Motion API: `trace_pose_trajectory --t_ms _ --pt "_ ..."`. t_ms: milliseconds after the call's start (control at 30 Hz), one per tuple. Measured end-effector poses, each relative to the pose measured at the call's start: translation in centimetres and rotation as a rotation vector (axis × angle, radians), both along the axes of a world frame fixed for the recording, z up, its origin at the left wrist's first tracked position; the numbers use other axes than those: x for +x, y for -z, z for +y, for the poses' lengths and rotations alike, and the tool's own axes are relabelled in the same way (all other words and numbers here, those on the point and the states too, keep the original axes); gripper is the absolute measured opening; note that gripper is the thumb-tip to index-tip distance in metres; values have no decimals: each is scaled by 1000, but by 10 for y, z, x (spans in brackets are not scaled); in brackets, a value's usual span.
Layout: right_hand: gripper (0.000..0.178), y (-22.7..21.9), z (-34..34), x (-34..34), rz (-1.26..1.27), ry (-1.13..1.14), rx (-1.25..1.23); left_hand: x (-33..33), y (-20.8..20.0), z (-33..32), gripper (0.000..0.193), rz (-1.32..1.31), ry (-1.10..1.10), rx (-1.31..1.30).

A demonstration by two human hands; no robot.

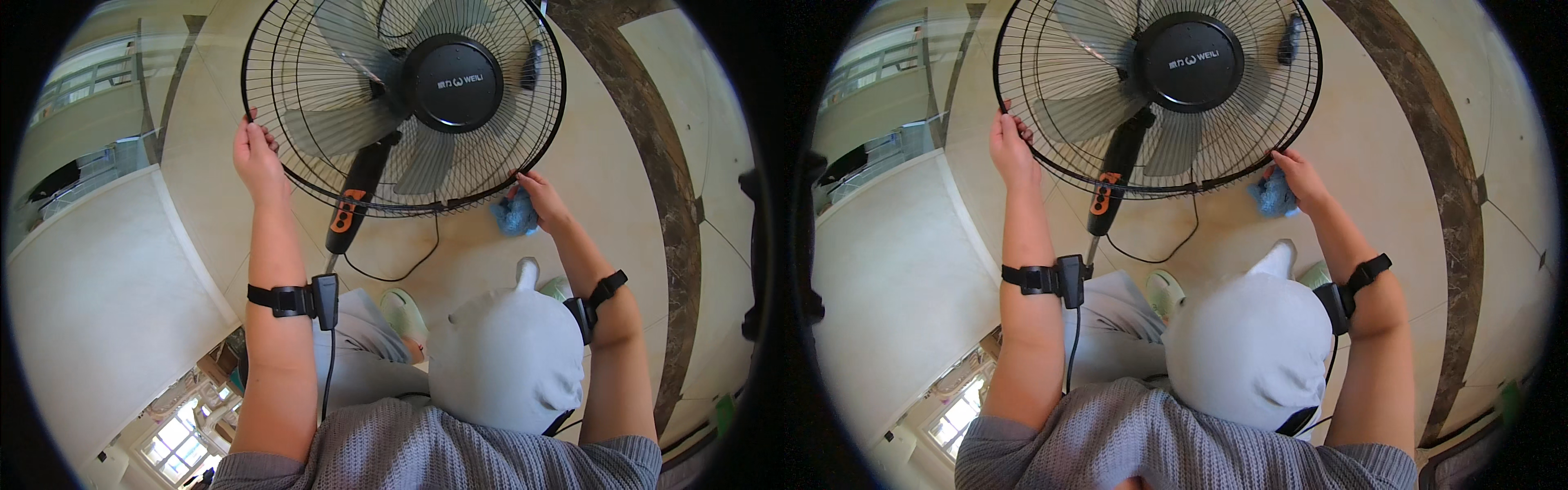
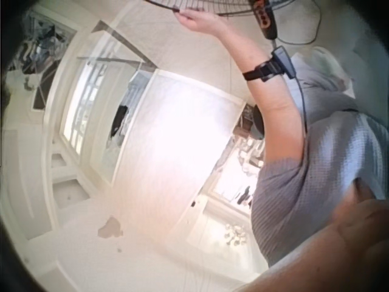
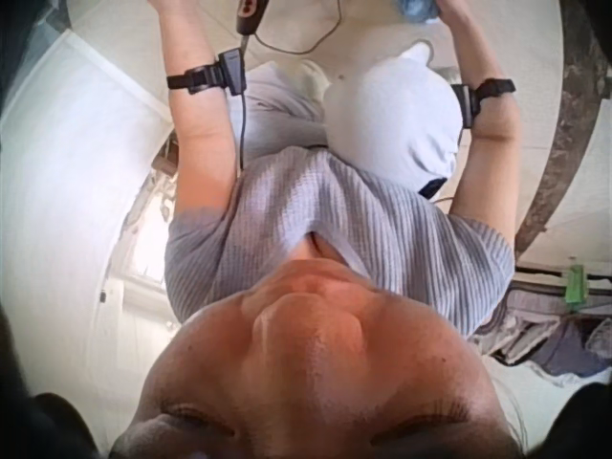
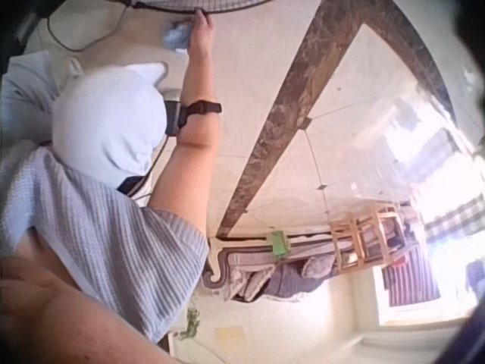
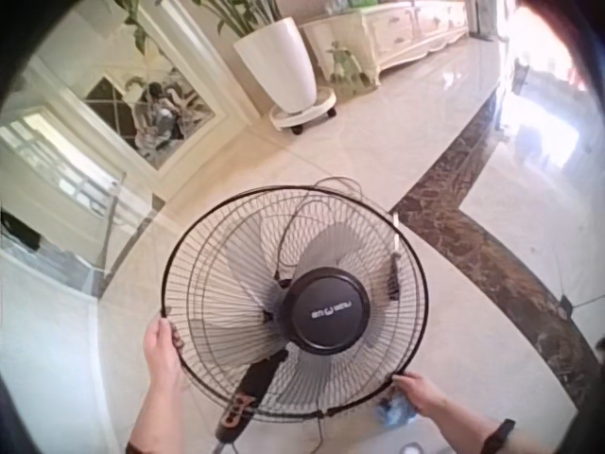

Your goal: The person assembles a standing electric fan by attaching the front grille to the fan head and then tightening the securing screw with a screwdriver. The person uses both hands to align the grille and a screwdriver to fasten it.

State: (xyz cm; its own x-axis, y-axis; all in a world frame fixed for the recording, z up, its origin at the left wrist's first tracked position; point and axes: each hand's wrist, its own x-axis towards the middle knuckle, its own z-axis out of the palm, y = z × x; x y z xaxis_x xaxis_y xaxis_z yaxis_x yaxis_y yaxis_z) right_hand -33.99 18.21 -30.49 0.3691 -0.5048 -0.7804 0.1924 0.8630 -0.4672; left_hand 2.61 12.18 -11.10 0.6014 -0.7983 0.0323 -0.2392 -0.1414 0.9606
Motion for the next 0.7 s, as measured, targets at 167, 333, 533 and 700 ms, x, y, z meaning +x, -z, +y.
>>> trace_pose_trajectory --t_ms 167,333,533,700 --pt "19 6 -2 3 127 -189 -130 -1 3 0 25 -16 -50 29" --pt "23 0 4 16 266 -379 -376 -9 1 -2 26 -62 43 -27" --pt "26 -9 -6 -3 273 -471 -289 -7 3 -4 23 -231 -44 90" --pt "26 -11 3 -21 199 -297 -172 -2 4 -3 25 -270 -47 171"
